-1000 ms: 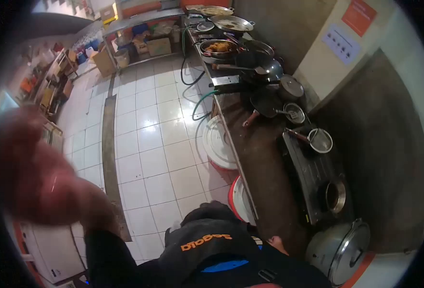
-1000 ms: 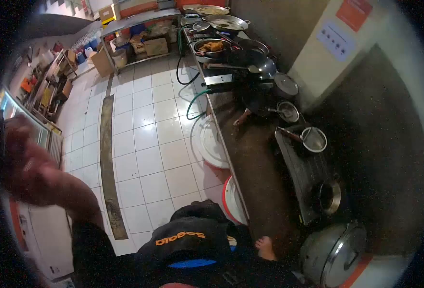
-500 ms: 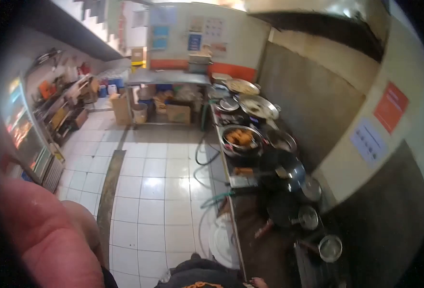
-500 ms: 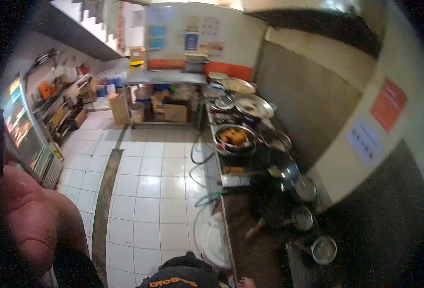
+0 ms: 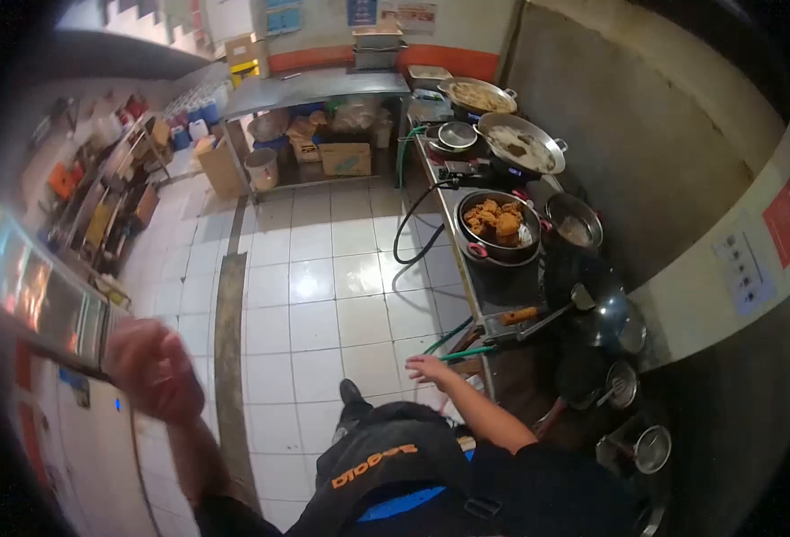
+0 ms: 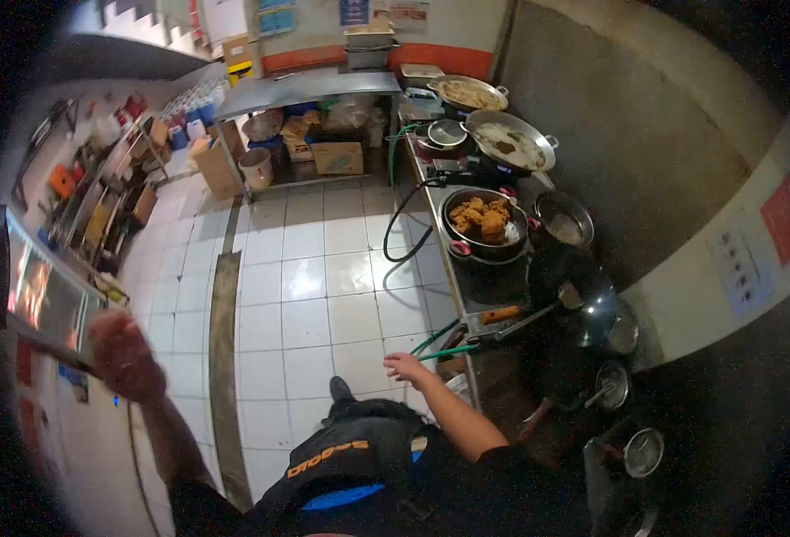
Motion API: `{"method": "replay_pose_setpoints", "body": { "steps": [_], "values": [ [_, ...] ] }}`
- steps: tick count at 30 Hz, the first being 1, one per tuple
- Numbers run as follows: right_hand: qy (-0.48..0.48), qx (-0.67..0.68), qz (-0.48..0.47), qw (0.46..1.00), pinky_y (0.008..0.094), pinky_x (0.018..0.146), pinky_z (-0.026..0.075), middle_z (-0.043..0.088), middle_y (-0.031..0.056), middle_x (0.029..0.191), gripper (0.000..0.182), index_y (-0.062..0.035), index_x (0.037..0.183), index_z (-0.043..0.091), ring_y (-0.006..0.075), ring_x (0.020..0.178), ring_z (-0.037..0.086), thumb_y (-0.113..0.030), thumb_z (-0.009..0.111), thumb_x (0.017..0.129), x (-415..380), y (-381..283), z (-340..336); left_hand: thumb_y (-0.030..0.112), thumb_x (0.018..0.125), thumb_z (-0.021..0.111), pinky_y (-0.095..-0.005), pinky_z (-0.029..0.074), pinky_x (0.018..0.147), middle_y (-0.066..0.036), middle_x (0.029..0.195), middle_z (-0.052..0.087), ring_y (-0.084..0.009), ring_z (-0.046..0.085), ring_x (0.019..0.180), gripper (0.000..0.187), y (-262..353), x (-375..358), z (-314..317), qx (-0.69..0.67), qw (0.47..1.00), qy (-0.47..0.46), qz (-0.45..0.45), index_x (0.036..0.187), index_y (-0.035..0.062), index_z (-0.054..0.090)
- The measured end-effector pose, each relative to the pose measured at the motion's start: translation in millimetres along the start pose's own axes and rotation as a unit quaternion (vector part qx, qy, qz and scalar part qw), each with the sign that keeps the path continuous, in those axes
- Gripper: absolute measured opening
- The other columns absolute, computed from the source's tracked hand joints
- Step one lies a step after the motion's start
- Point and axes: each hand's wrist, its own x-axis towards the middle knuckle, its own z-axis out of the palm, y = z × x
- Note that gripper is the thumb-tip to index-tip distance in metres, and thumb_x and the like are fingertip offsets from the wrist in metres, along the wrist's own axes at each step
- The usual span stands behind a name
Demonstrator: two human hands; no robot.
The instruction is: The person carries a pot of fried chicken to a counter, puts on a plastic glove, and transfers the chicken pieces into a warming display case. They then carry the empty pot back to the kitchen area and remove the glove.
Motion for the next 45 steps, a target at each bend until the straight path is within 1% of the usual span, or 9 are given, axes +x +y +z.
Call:
{"method": "replay_pose_setpoints", "body": {
  "steps": [5, 16, 24, 29, 32, 35, 38, 39, 45],
  "values": [
    [0.044, 0.052, -0.003, 0.998, 0.0306, 0.066, 0.05, 0.064, 0.0031, 0.103, 0.039, -0.0082, 0.118, 0.057, 0.0175, 0.082, 0.064, -0.027, 0.062, 0.085, 29, -85, 1, -0.001, 0.079, 0.059, -0.028, 0.04, 0.055, -0.007, 0.079, 0.06, -0.014, 0.049, 0.062, 0.013, -114, -59, 134, -0.103, 0.931, -0.208, -0.282, 0.091, 0.0012, 0.062],
    [0.224, 0.333, -0.062, 0.914, 0.0277, 0.071, 0.049, 0.065, 0.0072, 0.102, 0.032, -0.0041, 0.113, 0.057, 0.0183, 0.085, 0.064, -0.02, 0.06, 0.086, 83, -128, -45, 0.006, 0.078, 0.062, -0.0276, 0.044, 0.058, -0.01, 0.081, 0.064, -0.0163, 0.053, 0.06, 0.015, -139, -156, 516, -0.307, 0.765, -0.54, -0.17, 0.092, 0.0022, 0.065],
    [0.449, 0.551, -0.006, 0.703, 0.0274, 0.064, 0.048, 0.062, 0.0049, 0.084, 0.019, -0.0034, 0.095, 0.062, 0.0165, 0.074, 0.06, -0.017, 0.063, 0.082, 168, 0, -23, 0.013, 0.076, 0.064, -0.0351, 0.05, 0.076, -0.015, 0.084, 0.067, -0.0267, 0.065, 0.082, 0.022, -157, -243, 780, -0.245, 0.658, -0.704, -0.106, 0.095, 0.0026, 0.067],
    [0.497, 0.656, 0.11, 0.557, 0.03, 0.062, 0.048, 0.064, 0.0088, 0.089, 0.027, -0.0086, 0.107, 0.056, 0.0204, 0.074, 0.061, -0.022, 0.06, 0.084, 176, 57, 100, 0.019, 0.079, 0.065, -0.0371, 0.049, 0.081, -0.019, 0.102, 0.065, -0.0298, 0.063, 0.095, 0.038, -182, -308, 937, -0.197, 0.66, -0.703, -0.178, 0.112, 0.0022, 0.058],
    [0.474, 0.726, 0.178, 0.465, 0.0358, 0.059, 0.048, 0.066, 0.0106, 0.094, 0.031, -0.0107, 0.11, 0.056, 0.0218, 0.069, 0.062, -0.026, 0.062, 0.083, 200, 88, 215, 0.026, 0.08, 0.065, -0.041, 0.048, 0.083, -0.023, 0.104, 0.064, -0.0354, 0.061, 0.099, 0.046, -239, -372, 1061, -0.154, 0.691, -0.7, -0.091, 0.115, -0.0015, 0.054],
    [0.483, 0.724, 0.279, 0.406, 0.0395, 0.059, 0.048, 0.064, 0.0115, 0.099, 0.032, -0.0104, 0.113, 0.054, 0.0263, 0.071, 0.061, -0.025, 0.058, 0.084, 243, 63, 323, 0.036, 0.081, 0.064, -0.0404, 0.046, 0.085, -0.025, 0.108, 0.062, -0.036, 0.061, 0.1, 0.058, -240, -389, 1111, -0.138, 0.733, -0.666, -0.009, 0.121, -0.0031, 0.051],
    [0.419, 0.781, 0.302, 0.351, 0.0422, 0.064, 0.048, 0.059, 0.0124, 0.105, 0.034, -0.0096, 0.115, 0.053, 0.0276, 0.082, 0.059, -0.025, 0.055, 0.086, 278, -6, 365, 0.035, 0.079, 0.066, -0.0403, 0.047, 0.083, -0.024, 0.103, 0.064, -0.0351, 0.063, 0.096, 0.053, -185, -354, 1072, -0.077, 0.669, -0.739, 0.008, 0.115, -0.0026, 0.056],
    [0.393, 0.797, 0.314, 0.335, 0.0416, 0.066, 0.048, 0.059, 0.0123, 0.104, 0.033, -0.0091, 0.115, 0.052, 0.0266, 0.081, 0.059, -0.024, 0.053, 0.086, 296, -24, 372, 0.036, 0.079, 0.068, -0.0398, 0.047, 0.08, -0.022, 0.097, 0.065, -0.0346, 0.063, 0.092, 0.05, -198, -362, 1077, -0.088, 0.717, -0.691, 0.015, 0.11, -0.0021, 0.059],
    [0.358, 0.873, 0.204, 0.262, 0.034, 0.061, 0.047, 0.061, 0.0056, 0.087, 0.03, -0.0107, 0.103, 0.061, 0.0207, 0.073, 0.058, -0.026, 0.063, 0.078, 392, -100, 384, 0.033, 0.082, 0.071, -0.0356, 0.044, 0.068, -0.011, 0.089, 0.066, -0.0207, 0.059, 0.076, 0.036, -212, -361, 1097, -0.099, 0.74, -0.666, 0.01, 0.101, 0.0034, 0.064]
  ]
}}
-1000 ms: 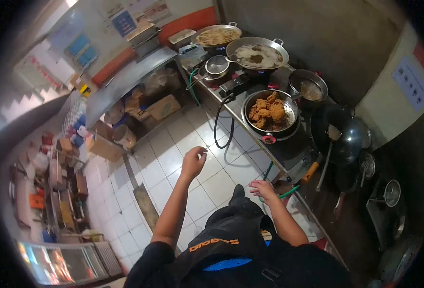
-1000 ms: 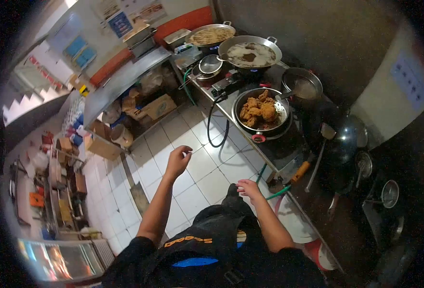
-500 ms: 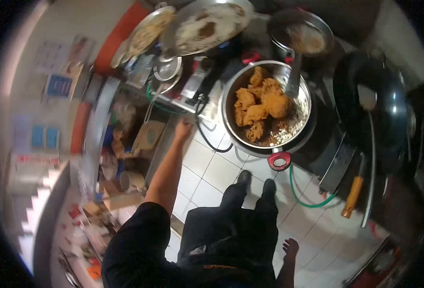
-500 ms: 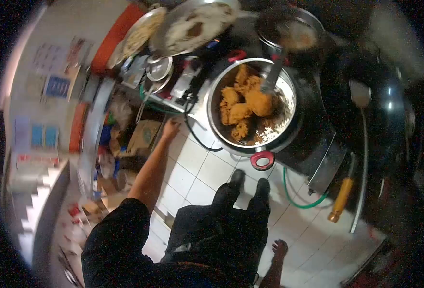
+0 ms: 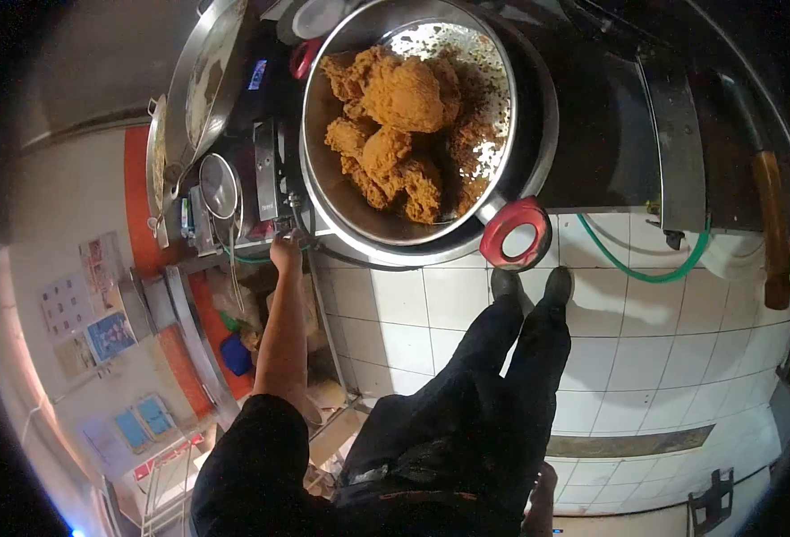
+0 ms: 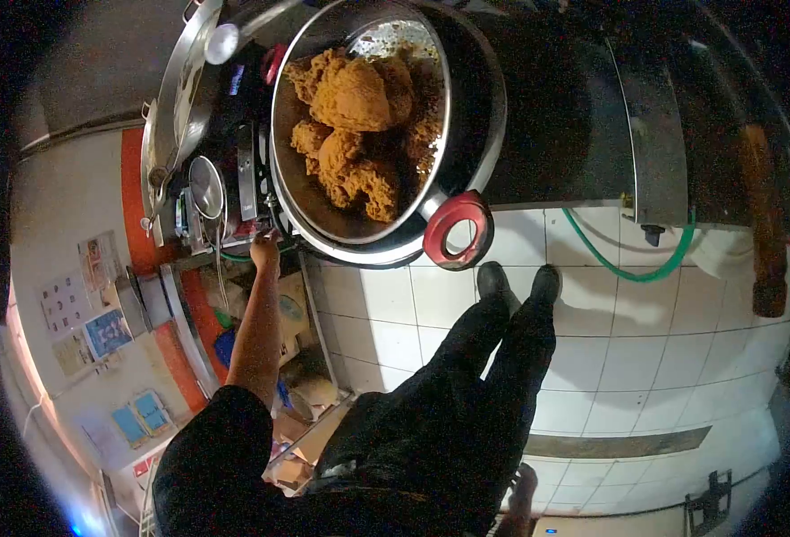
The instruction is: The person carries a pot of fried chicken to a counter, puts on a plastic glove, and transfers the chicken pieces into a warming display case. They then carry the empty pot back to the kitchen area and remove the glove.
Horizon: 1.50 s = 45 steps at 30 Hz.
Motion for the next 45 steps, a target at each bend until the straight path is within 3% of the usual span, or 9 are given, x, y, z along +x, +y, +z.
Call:
{"method": "replay_pose_setpoints", "body": {
  "steps": [4, 6, 15, 17, 27, 30, 33, 35, 45],
  "values": [
    [-0.045, 0.017, -0.049, 0.998, 0.0325, 0.06, 0.047, 0.061, 0.0049, 0.087, 0.031, -0.0104, 0.103, 0.062, 0.0193, 0.073, 0.057, -0.027, 0.065, 0.077, 0, 38, 30, 0.034, 0.082, 0.071, -0.0381, 0.042, 0.064, -0.006, 0.082, 0.063, -0.0197, 0.055, 0.069, 0.038, -6, 12, 4, -0.013, 0.999, 0.005, 0.04, 0.1, 0.0021, 0.063],
    [-0.051, 0.006, -0.086, 0.995, 0.0317, 0.06, 0.046, 0.061, 0.0045, 0.086, 0.032, -0.0103, 0.103, 0.062, 0.0186, 0.074, 0.056, -0.028, 0.066, 0.076, 0, 46, 38, 0.028, 0.082, 0.072, -0.0338, 0.043, 0.062, -0.002, 0.077, 0.06, -0.017, 0.055, 0.069, 0.033, 6, 4, 2, -0.282, 0.959, -0.013, 0.016, 0.097, 0.0008, 0.058],
    [-0.006, 0.069, -0.064, 0.996, 0.0287, 0.06, 0.044, 0.06, 0.0027, 0.087, 0.033, -0.0094, 0.101, 0.063, 0.0163, 0.075, 0.054, -0.029, 0.068, 0.075, -18, 49, 52, 0.017, 0.084, 0.07, -0.0242, 0.03, 0.045, 0.005, 0.07, 0.051, -0.0058, 0.039, 0.051, 0.02, 22, 5, -13, -0.34, 0.93, -0.074, -0.121, 0.097, 0.0077, 0.058],
    [0.023, 0.071, -0.063, 0.995, 0.0315, 0.072, 0.052, 0.064, 0.0083, 0.091, 0.032, 0.0005, 0.106, 0.061, 0.0208, 0.08, 0.062, -0.02, 0.059, 0.082, -25, 46, 56, 0.016, 0.083, 0.071, -0.0239, 0.027, 0.043, 0.005, 0.069, 0.05, -0.0051, 0.038, 0.049, 0.019, 21, 6, -11, -0.363, 0.922, -0.074, -0.11, 0.095, 0.0088, 0.057],
    [-0.012, 0.066, -0.047, 0.997, 0.0331, 0.063, 0.045, 0.06, 0.0056, 0.091, 0.037, -0.0091, 0.105, 0.059, 0.0186, 0.076, 0.055, -0.027, 0.068, 0.074, -16, 41, 47, 0.007, 0.08, 0.073, -0.0246, 0.029, 0.044, 0.002, 0.072, 0.053, -0.0059, 0.04, 0.051, 0.026, 16, 15, -2, -0.44, 0.886, -0.031, -0.144, 0.097, 0.0085, 0.055],
    [-0.026, 0.11, -0.073, 0.991, 0.0292, 0.068, 0.051, 0.063, 0.0065, 0.088, 0.025, -0.0036, 0.102, 0.062, 0.02, 0.078, 0.06, -0.018, 0.056, 0.083, -20, 44, 41, 0.007, 0.08, 0.073, -0.025, 0.03, 0.046, 0.001, 0.075, 0.054, -0.0068, 0.042, 0.053, 0.029, 20, 10, -4, -0.387, 0.91, -0.02, -0.147, 0.102, 0.0078, 0.054],
    [-0.037, -0.008, -0.226, 0.974, 0.0297, 0.065, 0.049, 0.062, 0.0064, 0.091, 0.027, -0.0066, 0.107, 0.06, 0.0207, 0.08, 0.058, -0.018, 0.056, 0.083, -18, 44, 40, 0.008, 0.08, 0.073, -0.0256, 0.032, 0.047, 0.001, 0.078, 0.057, -0.0073, 0.044, 0.055, 0.03, 20, 10, -3, -0.382, 0.914, -0.024, -0.136, 0.104, 0.0077, 0.055],
    [0.031, 0.052, -0.023, 0.998, 0.037, 0.065, 0.047, 0.06, 0.0078, 0.095, 0.04, -0.0064, 0.11, 0.057, 0.0234, 0.079, 0.054, -0.026, 0.065, 0.076, -10, 37, 41, 0.008, 0.08, 0.073, -0.0255, 0.032, 0.047, 0.001, 0.078, 0.057, -0.0074, 0.044, 0.055, 0.028, 18, 12, 0, -0.385, 0.914, -0.019, -0.129, 0.103, 0.0079, 0.056],
    [0.027, 0.043, -0.03, 0.998, 0.038, 0.069, 0.046, 0.06, 0.0058, 0.096, 0.035, -0.01, 0.109, 0.058, 0.0231, 0.08, 0.054, -0.023, 0.064, 0.077, -8, 36, 36, 0.007, 0.081, 0.071, -0.0239, 0.031, 0.046, 0.001, 0.073, 0.057, -0.007, 0.047, 0.054, 0.016, 17, 11, 1, -0.402, 0.909, -0.021, -0.104, 0.086, 0.0098, 0.056]
  ]
}}
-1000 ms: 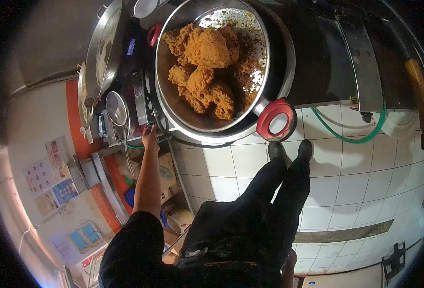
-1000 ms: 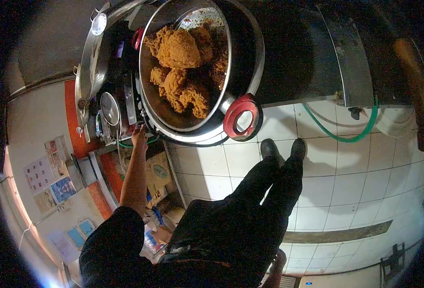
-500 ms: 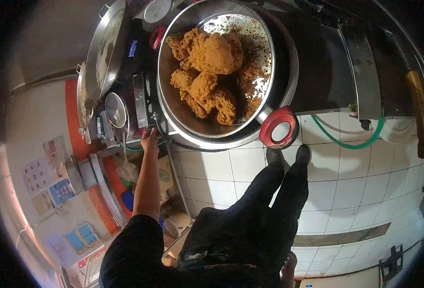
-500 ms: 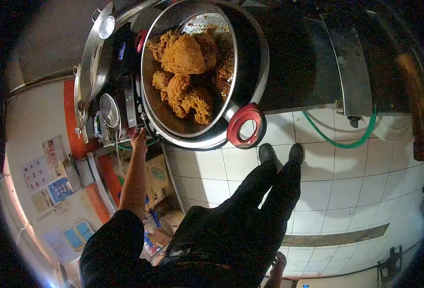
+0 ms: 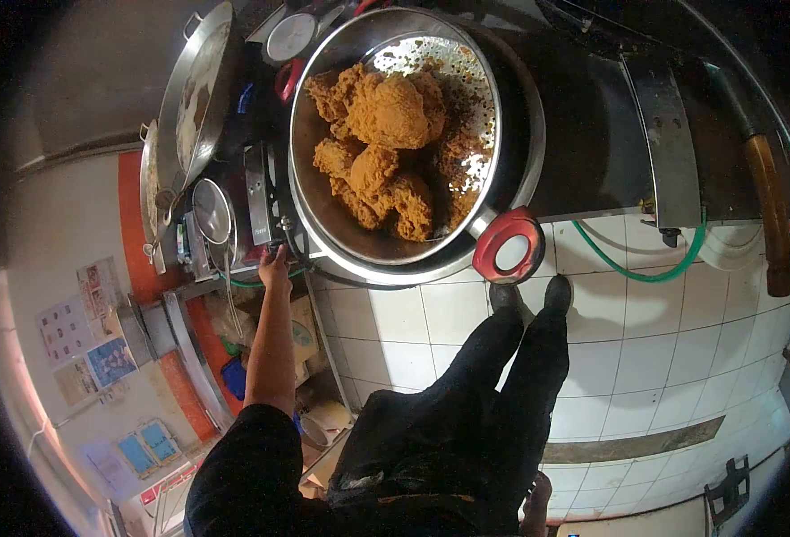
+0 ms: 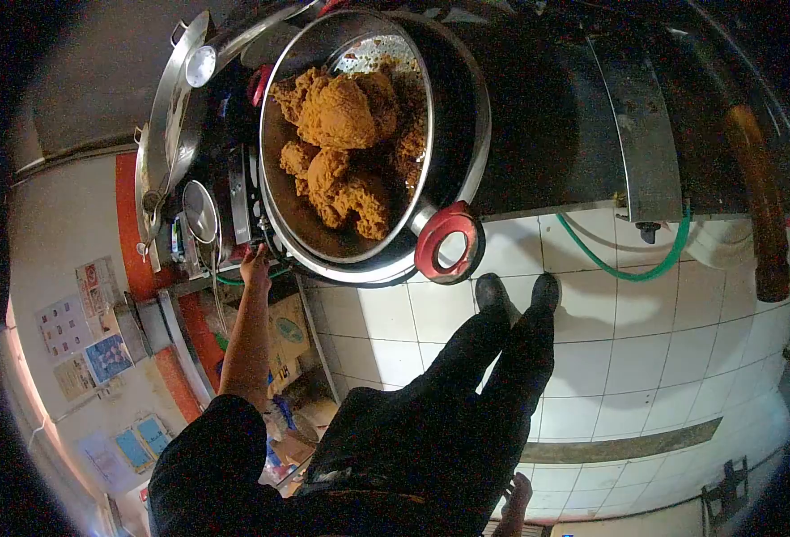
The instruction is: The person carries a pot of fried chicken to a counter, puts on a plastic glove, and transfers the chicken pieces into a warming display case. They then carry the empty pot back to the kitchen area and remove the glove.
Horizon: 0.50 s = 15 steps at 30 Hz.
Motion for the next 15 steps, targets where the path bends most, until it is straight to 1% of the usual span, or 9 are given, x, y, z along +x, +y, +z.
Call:
{"method": "replay_pose_setpoints", "body": {
  "steps": [3, 5, 9, 12, 15],
  "values": [
    [-0.019, 0.015, 0.008, 1.0, 0.0387, 0.07, 0.045, 0.06, 0.0051, 0.096, 0.036, -0.0104, 0.11, 0.057, 0.0229, 0.081, 0.054, -0.024, 0.066, 0.077, -2, -1, -2, 0.007, 0.08, 0.071, -0.024, 0.031, 0.045, 0.002, 0.072, 0.056, -0.0073, 0.046, 0.053, 0.017, 3, -5, 1, -0.006, 1.0, -0.002, 0.009, 0.086, 0.01, 0.056],
    [-0.029, 0.027, -0.017, 0.999, 0.0388, 0.071, 0.045, 0.06, 0.0052, 0.096, 0.037, -0.0106, 0.11, 0.057, 0.0232, 0.082, 0.055, -0.025, 0.067, 0.077, -5, -1, -2, 0.007, 0.08, 0.072, -0.024, 0.031, 0.045, 0.002, 0.071, 0.056, -0.0075, 0.045, 0.052, 0.017, 3, -5, 2, -0.012, 1.0, -0.002, 0.009, 0.086, 0.0099, 0.056],
    [-0.018, 0.028, -0.001, 0.999, 0.039, 0.071, 0.045, 0.06, 0.0058, 0.096, 0.036, -0.01, 0.109, 0.057, 0.0235, 0.083, 0.055, -0.024, 0.067, 0.077, -2, -4, -2, 0.007, 0.079, 0.073, -0.0243, 0.031, 0.045, 0.002, 0.071, 0.056, -0.0081, 0.045, 0.051, 0.018, -3, 3, -3, -0.006, 1.0, -0.018, 0.012, 0.086, 0.0094, 0.057],
    [-0.018, 0.044, -0.006, 0.999, 0.0398, 0.069, 0.047, 0.061, 0.0073, 0.097, 0.035, -0.0091, 0.109, 0.057, 0.024, 0.081, 0.056, -0.022, 0.066, 0.078, 1, -4, -3, 0.008, 0.078, 0.074, -0.0249, 0.031, 0.045, 0.002, 0.071, 0.056, -0.0084, 0.045, 0.051, 0.018, -4, 3, -5, -0.01, 0.999, -0.032, 0.022, 0.086, 0.0091, 0.058],
    [-0.017, 0.04, 0.006, 0.999, 0.0399, 0.067, 0.049, 0.061, 0.0094, 0.098, 0.033, -0.0078, 0.109, 0.056, 0.0248, 0.079, 0.057, -0.019, 0.064, 0.079, 2, -6, -4, 0.008, 0.078, 0.074, -0.0256, 0.031, 0.045, 0.001, 0.07, 0.056, -0.0086, 0.044, 0.05, 0.018, -7, 7, -6, 0.001, 0.999, -0.021, 0.033, 0.087, 0.0086, 0.059]
  ]
}}
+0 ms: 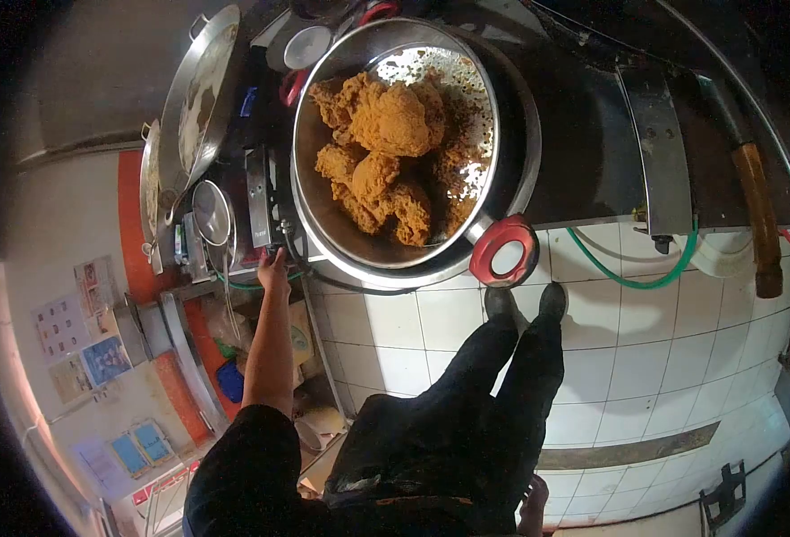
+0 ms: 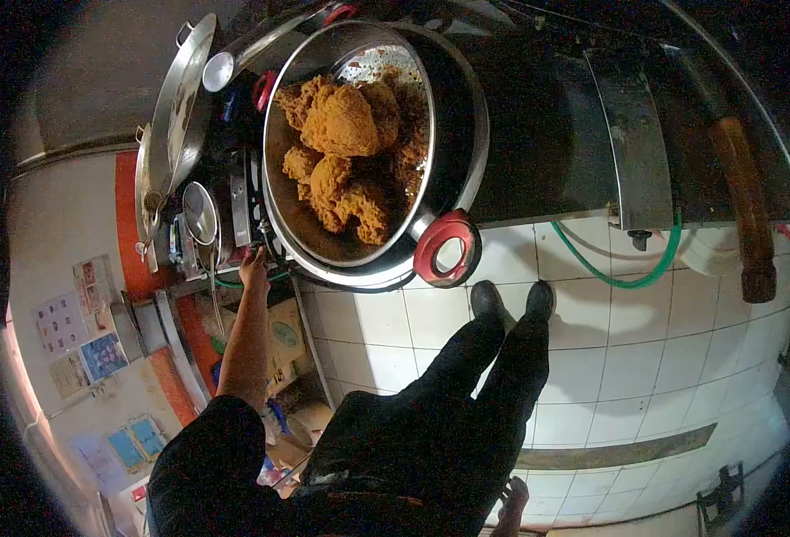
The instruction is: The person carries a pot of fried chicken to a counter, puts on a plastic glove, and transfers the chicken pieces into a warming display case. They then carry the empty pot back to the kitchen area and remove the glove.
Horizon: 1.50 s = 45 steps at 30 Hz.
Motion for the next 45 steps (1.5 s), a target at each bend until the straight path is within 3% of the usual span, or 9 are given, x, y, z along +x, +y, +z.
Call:
{"method": "replay_pose_setpoints", "body": {
  "steps": [19, 22, 24, 39, 45],
  "values": [
    [0.015, -0.023, -0.011, 1.0, 0.0362, 0.065, 0.049, 0.062, 0.01, 0.098, 0.033, -0.0073, 0.111, 0.055, 0.0232, 0.078, 0.058, -0.02, 0.061, 0.082, -3, -4, 0, 0.008, 0.079, 0.074, -0.0264, 0.034, 0.046, 0.002, 0.072, 0.057, -0.0093, 0.047, 0.053, 0.02, -2, 1, 3, -0.018, 1.0, 0.0, 0.021, 0.091, 0.0091, 0.058],
    [0.007, -0.026, -0.015, 1.0, 0.0371, 0.066, 0.049, 0.061, 0.0098, 0.099, 0.032, -0.0076, 0.112, 0.055, 0.024, 0.08, 0.058, -0.02, 0.06, 0.082, -3, -5, -2, 0.007, 0.079, 0.073, -0.0261, 0.035, 0.046, 0.002, 0.072, 0.057, -0.009, 0.048, 0.053, 0.019, 17, -15, 10, 0.052, 0.997, 0.039, -0.028, 0.091, 0.0091, 0.058],
    [-0.001, -0.024, -0.016, 1.0, 0.0376, 0.066, 0.049, 0.061, 0.0098, 0.099, 0.032, -0.0078, 0.112, 0.055, 0.0244, 0.081, 0.058, -0.02, 0.06, 0.082, -1, -8, -1, 0.007, 0.079, 0.073, -0.0263, 0.037, 0.046, 0.001, 0.072, 0.057, -0.0093, 0.049, 0.054, 0.019, 1, 0, -1, 0.05, 0.999, -0.013, 0.008, 0.091, 0.0086, 0.058],
    [0.006, -0.04, -0.032, 0.999, 0.0386, 0.066, 0.05, 0.061, 0.0081, 0.099, 0.035, -0.0104, 0.111, 0.056, 0.0246, 0.082, 0.058, -0.025, 0.064, 0.081, 3, -9, -3, 0.006, 0.077, 0.074, -0.0263, 0.041, 0.052, -0.001, 0.081, 0.062, -0.0111, 0.054, 0.062, 0.021, -1, 0, 5, 0.067, 0.996, 0.04, 0.036, 0.091, 0.0059, 0.059],
    [0.02, -0.053, -0.009, 0.998, 0.0383, 0.07, 0.048, 0.062, 0.0081, 0.099, 0.035, -0.01, 0.11, 0.056, 0.0251, 0.083, 0.058, -0.025, 0.064, 0.08, 7, -8, -3, 0.006, 0.077, 0.074, -0.0265, 0.042, 0.052, 0.0, 0.079, 0.062, -0.0111, 0.055, 0.063, 0.019, 7, -7, 5, 0.072, 0.997, 0.01, 0.041, 0.09, 0.0079, 0.06]
  ]
}}
